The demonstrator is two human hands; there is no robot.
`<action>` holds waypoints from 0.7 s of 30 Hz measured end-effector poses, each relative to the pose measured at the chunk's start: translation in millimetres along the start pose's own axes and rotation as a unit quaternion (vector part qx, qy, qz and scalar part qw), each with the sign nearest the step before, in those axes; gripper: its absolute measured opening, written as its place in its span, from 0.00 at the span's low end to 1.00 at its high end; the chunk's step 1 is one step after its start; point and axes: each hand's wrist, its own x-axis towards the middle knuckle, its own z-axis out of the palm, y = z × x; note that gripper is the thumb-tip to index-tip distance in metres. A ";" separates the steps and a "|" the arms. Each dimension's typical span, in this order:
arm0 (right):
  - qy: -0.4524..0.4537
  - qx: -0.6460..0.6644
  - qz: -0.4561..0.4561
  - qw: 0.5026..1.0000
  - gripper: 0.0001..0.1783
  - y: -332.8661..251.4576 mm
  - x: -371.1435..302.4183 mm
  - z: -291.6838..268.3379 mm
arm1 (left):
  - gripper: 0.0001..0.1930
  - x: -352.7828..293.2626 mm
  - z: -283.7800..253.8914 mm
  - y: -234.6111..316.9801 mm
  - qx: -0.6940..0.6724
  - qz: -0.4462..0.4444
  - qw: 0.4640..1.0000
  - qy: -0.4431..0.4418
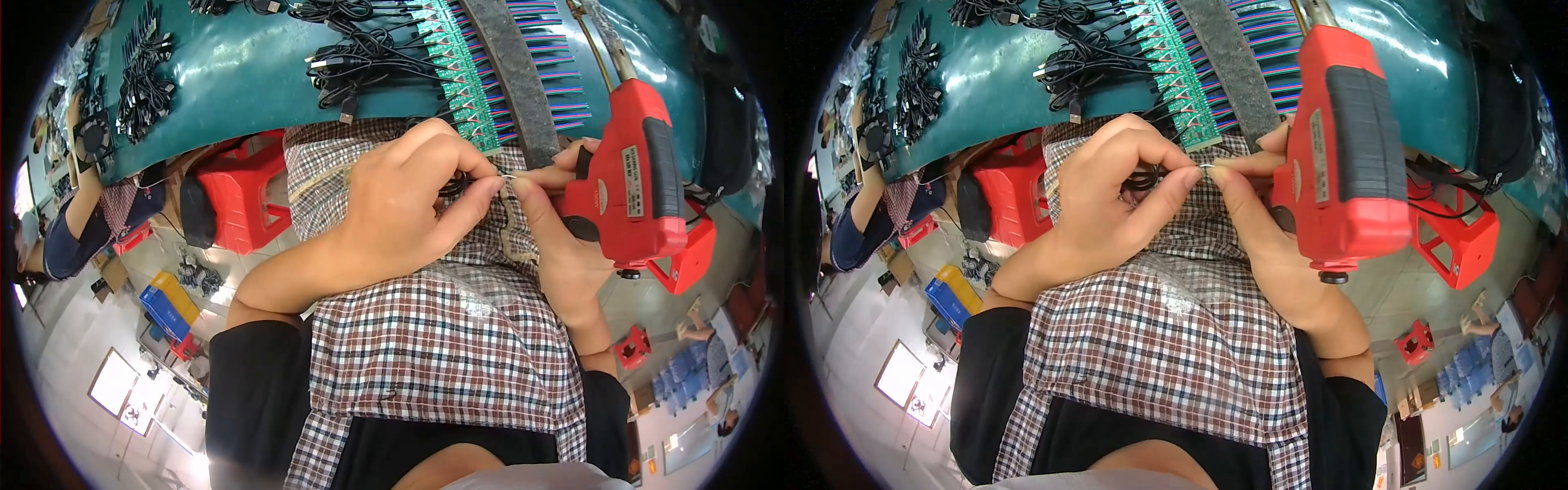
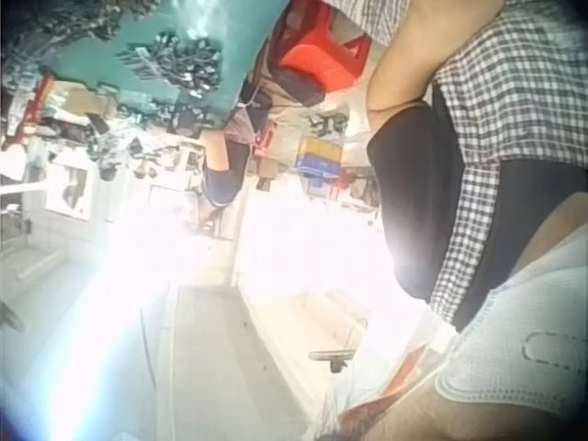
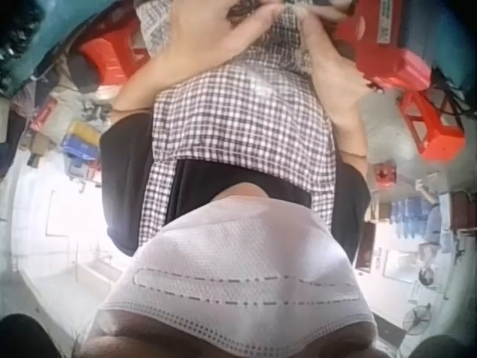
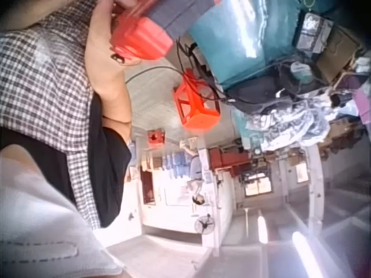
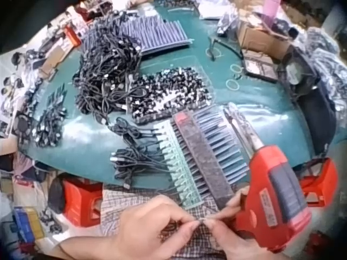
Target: The person assembles electronic components onto LED strips by soldering them with a soldering iron.
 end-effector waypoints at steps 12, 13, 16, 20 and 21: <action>0.012 -0.031 -0.065 0.997 0.35 19.2 2.5 -4.5 | 0.06 -1.3 4.1 3.0 -0.032 -0.063 0.997 0.009; 0.012 -0.031 -0.065 0.997 0.35 16.7 2.6 -3.3 | 0.06 -1.2 4.7 2.8 -0.032 -0.063 0.997 0.009; 0.014 0.026 -0.020 0.999 0.35 9.1 2.1 -0.3 | 0.05 -0.6 6.1 2.2 -0.033 -0.066 0.997 0.012; -0.007 -0.002 0.022 1.000 0.33 6.9 -0.5 -3.4 | 0.05 2.9 8.1 -7.5 0.028 -0.023 0.998 0.043; -0.001 -0.037 0.029 0.999 0.32 5.9 -2.4 -5.8 | 0.05 3.1 8.9 -11.2 0.070 -0.009 0.996 0.062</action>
